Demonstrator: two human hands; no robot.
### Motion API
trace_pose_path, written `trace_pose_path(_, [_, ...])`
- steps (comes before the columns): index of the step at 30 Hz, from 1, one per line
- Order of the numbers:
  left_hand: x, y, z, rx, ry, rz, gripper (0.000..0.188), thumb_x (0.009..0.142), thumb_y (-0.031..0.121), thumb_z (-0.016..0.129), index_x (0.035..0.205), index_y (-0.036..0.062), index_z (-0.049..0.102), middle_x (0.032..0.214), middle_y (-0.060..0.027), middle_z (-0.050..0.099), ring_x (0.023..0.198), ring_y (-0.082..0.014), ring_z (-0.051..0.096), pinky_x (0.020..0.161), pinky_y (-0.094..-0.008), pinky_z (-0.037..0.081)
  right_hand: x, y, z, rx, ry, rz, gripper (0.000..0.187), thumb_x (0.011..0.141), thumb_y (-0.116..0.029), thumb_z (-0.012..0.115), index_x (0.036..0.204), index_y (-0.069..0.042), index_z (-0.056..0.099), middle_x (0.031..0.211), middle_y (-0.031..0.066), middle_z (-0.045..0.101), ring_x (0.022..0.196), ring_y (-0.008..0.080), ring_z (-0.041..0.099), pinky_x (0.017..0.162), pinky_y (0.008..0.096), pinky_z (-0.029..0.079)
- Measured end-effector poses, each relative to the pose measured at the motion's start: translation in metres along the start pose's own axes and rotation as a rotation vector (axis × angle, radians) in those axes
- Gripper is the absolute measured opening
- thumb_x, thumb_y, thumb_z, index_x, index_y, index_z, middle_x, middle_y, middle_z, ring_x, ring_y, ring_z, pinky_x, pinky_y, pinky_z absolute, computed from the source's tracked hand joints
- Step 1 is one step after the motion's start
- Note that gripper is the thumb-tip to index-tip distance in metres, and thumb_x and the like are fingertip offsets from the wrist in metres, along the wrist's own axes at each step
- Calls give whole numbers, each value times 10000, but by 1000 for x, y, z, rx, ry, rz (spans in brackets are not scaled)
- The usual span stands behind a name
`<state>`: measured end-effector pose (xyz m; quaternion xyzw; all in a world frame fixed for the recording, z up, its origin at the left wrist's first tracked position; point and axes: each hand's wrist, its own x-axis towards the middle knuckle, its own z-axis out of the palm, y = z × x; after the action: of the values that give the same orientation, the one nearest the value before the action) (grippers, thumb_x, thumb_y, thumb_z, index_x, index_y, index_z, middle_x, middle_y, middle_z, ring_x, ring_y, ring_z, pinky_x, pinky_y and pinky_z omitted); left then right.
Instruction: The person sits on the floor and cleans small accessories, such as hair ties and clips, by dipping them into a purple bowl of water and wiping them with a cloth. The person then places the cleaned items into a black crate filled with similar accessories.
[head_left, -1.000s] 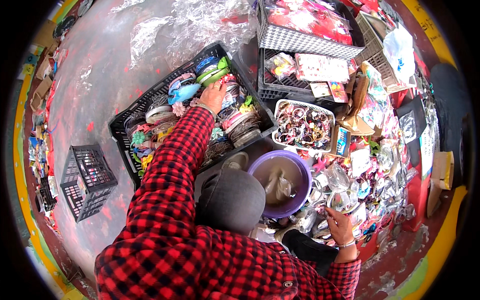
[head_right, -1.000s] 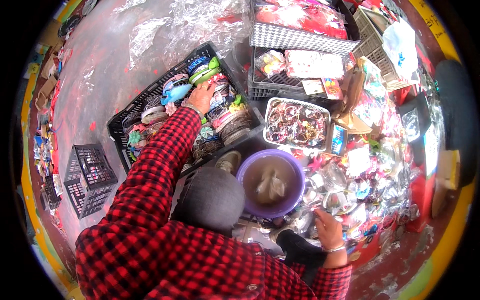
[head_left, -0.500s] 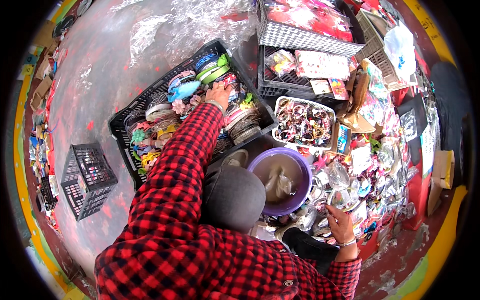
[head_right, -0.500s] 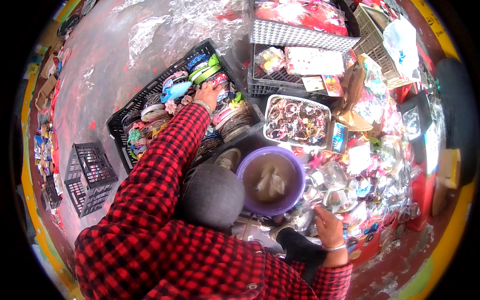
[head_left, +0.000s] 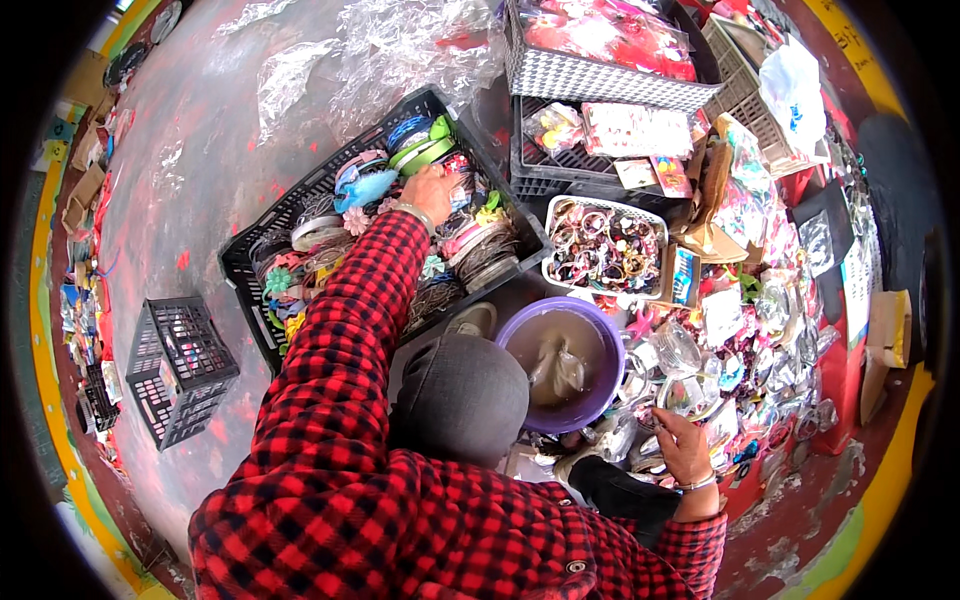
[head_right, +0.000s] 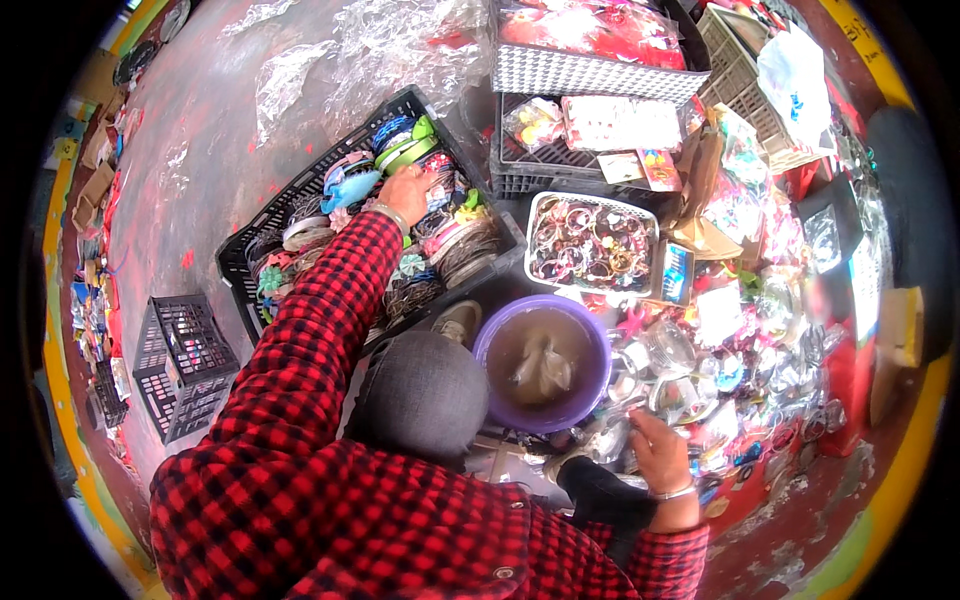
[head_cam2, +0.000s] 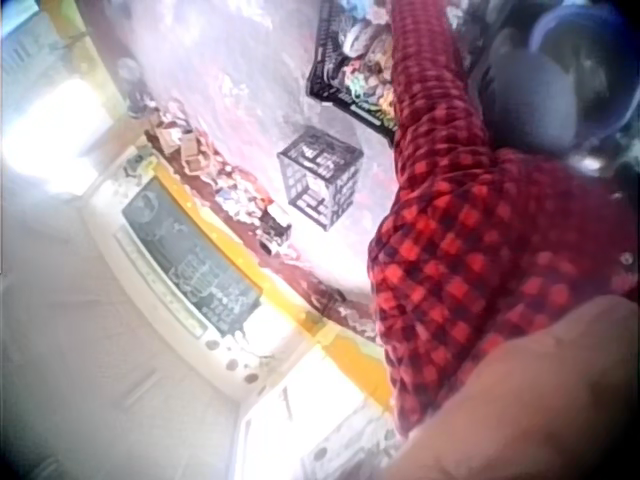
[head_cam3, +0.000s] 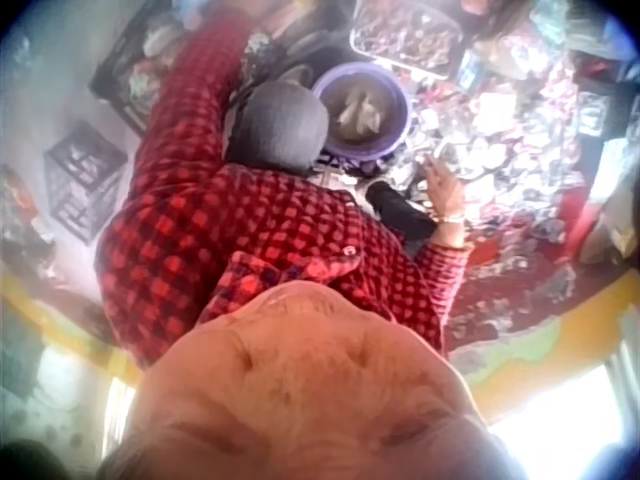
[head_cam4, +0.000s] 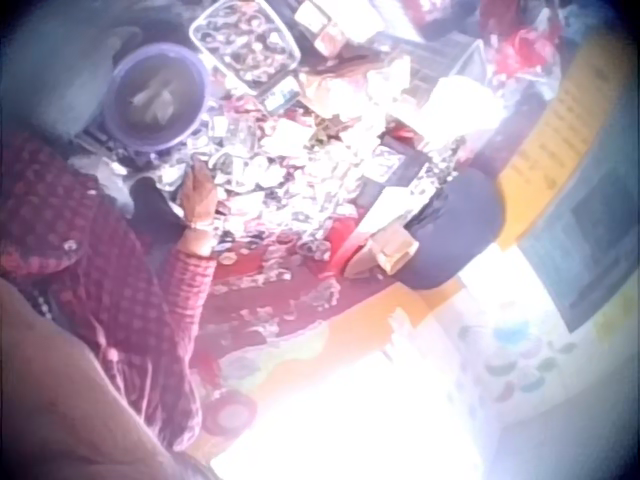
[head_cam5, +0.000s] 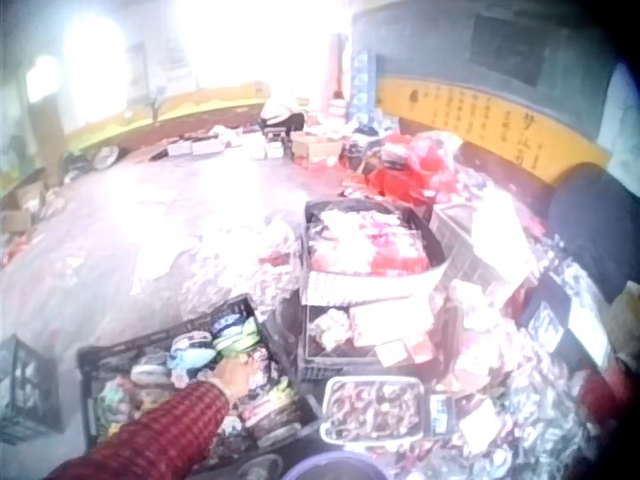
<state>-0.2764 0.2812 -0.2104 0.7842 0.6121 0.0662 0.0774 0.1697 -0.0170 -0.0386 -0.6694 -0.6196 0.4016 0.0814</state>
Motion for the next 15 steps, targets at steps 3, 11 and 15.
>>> trace_pose_path(3, [21, -11, 14, -142, 182, -82, 347, 734, 76, 577, 1081, 81, 582, 1004, -165, 570, 980, -331, 518, 872, -389, 418, 0, 2, 1, 1, -9, -9, 298, 777, -57, 556, 1072, -26, 592, 1051, 185, 601, 1000, 309, 576, 863, 341, 449])
trace_pose_path(11, [47, 8, 16, -65, -137, -226, 336, 816, 99, 441, 1136, 84, 542, 1141, -166, 522, 1118, -316, 455, 934, -369, 392, 4, 3, 4, -41, -7, -9, 299, 774, -67, 562, 1072, -52, 593, 1033, 172, 607, 987, 309, 577, 851, 347, 453])
trace_pose_path(15, [47, -8, 30, -127, -107, -231, 400, 779, 61, 501, 1177, 96, 517, 1141, -198, 500, 1102, -343, 458, 927, -404, 386, 7, 2, 4, -59, -22, -22, 301, 776, -70, 560, 1075, -54, 591, 1034, 174, 605, 982, 312, 577, 848, 349, 454])
